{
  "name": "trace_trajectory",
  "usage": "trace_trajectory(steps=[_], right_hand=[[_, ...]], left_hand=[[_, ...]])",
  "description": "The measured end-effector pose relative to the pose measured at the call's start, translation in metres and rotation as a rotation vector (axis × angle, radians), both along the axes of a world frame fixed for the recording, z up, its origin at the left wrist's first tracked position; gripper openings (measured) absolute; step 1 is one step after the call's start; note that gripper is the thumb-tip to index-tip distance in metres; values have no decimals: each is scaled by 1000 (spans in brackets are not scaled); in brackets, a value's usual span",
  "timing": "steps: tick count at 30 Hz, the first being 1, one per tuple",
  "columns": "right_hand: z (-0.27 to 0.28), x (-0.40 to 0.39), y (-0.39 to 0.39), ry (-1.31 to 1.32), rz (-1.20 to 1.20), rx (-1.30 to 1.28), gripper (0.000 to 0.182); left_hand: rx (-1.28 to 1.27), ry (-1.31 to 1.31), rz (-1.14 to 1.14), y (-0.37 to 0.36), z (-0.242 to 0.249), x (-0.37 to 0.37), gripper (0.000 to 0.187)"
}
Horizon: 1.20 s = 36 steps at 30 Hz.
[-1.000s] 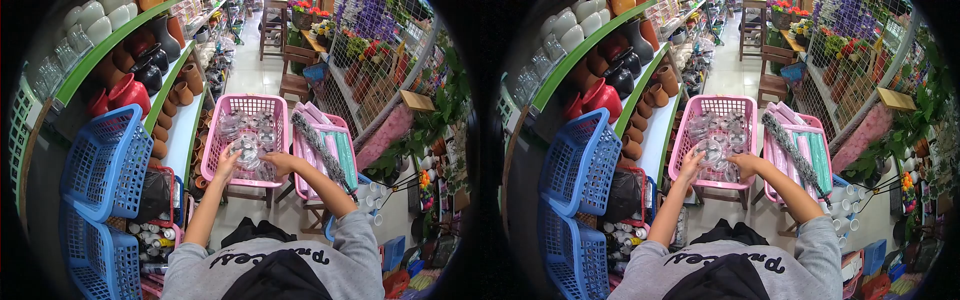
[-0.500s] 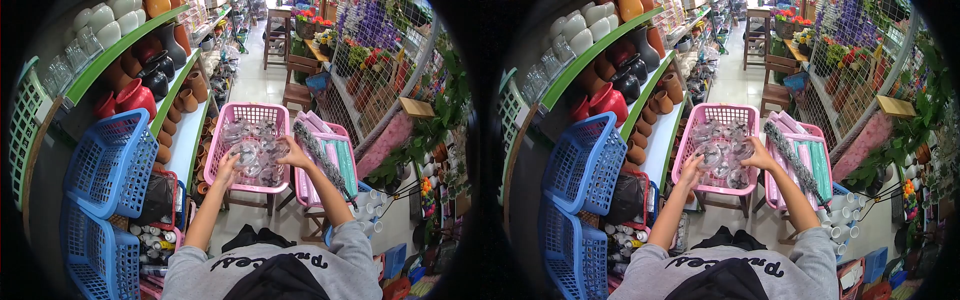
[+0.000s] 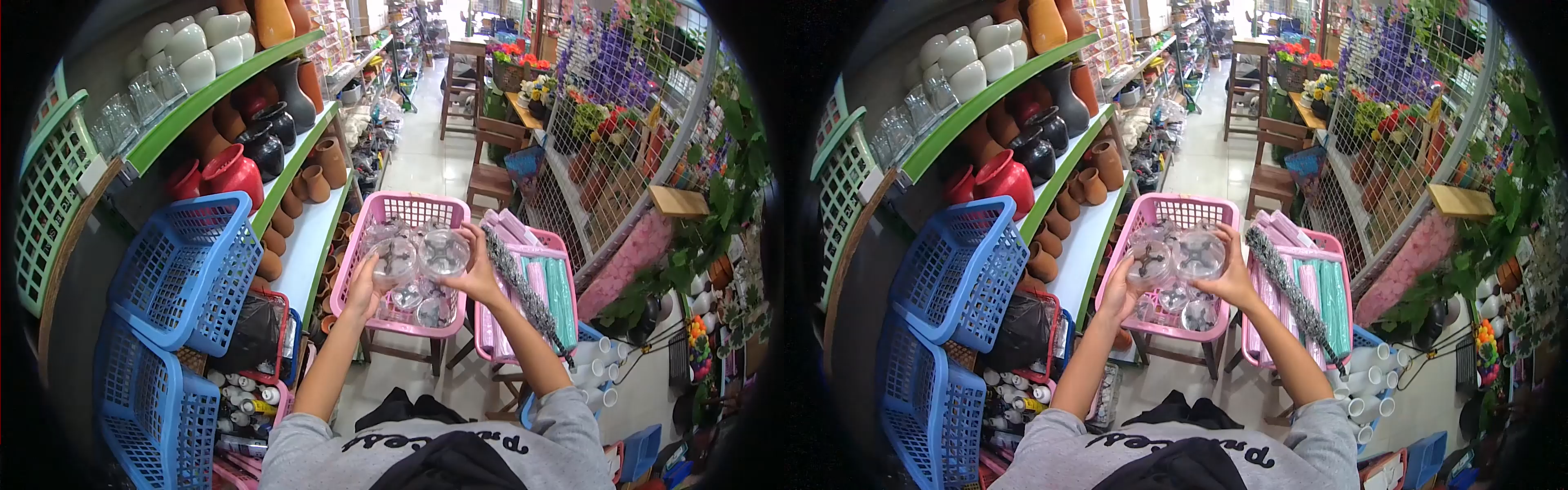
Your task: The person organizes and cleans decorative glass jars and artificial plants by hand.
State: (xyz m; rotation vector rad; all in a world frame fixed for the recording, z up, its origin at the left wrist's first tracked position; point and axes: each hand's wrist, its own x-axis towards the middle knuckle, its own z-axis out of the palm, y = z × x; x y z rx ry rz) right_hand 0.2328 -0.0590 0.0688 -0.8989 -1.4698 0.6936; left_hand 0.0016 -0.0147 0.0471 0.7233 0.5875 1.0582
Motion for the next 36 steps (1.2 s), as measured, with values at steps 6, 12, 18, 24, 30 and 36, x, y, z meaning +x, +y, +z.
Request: trace_trajectory(steps=[6,12,18,24,30,36], right_hand=[[10,-8,-7,-116,70,-2,103],[4,-33,-16,-49,178,2,104],[19,-56,-48,-78,277,16,103],[29,-89,-102,-56,380,45,100],[27,-128,-178,-6,532,24,101],[31,-169,-256,-12,753,-5,101]], left_hand=[[37,124,198,-36,17,-5,38],[4,101,328,-66,1,-36,37],[91,15,351,-122,28,-59,37],[125,50,468,-200,48,-78,46],[336,355,523,-306,41,-114,109],[417,578,750,-420,39,-138,102]])
